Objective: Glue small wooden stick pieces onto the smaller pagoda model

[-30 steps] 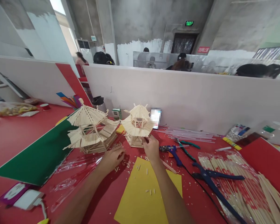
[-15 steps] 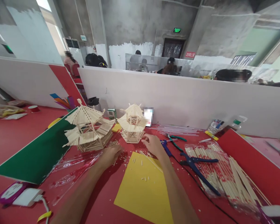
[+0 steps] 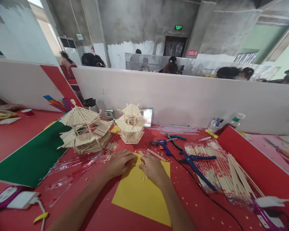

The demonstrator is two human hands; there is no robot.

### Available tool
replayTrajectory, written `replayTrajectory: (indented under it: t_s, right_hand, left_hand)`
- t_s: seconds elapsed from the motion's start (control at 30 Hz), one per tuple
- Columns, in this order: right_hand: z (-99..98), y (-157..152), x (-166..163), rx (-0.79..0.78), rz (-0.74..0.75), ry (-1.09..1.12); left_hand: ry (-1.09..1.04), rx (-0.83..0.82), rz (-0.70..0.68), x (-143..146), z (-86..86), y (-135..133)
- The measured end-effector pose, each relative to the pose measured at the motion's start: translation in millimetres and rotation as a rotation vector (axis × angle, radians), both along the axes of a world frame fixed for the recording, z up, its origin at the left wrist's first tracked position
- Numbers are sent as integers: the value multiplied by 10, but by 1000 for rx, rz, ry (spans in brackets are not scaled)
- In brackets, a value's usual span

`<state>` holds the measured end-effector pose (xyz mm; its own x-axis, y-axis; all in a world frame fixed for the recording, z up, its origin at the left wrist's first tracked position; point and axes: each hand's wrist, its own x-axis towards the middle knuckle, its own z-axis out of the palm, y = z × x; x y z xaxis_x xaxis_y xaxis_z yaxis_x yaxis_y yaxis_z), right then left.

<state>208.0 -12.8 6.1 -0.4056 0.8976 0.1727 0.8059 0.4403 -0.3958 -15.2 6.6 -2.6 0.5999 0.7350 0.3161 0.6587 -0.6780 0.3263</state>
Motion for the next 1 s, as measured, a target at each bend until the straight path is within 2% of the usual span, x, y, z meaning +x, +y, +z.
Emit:
replayTrajectory:
  t_s: [0.23, 0.53, 0.73, 0.9, 1.0]
  right_hand:
    - [-28, 20, 32, -4, -2, -16]
    - [121, -52, 125, -23, 21, 28]
    - [255, -117, 305, -113, 88, 25]
    - [218, -124, 271, -109, 77, 12]
    - [202, -126, 256, -87, 74, 27]
  left_hand:
    - [77, 8, -12, 58, -31, 31]
    - [36, 63, -64, 133, -19, -18]
    - [18, 58, -186, 96, 48, -45]
    - [45, 69, -340, 248, 98, -207]
    - [56, 74, -357, 349, 81, -302]
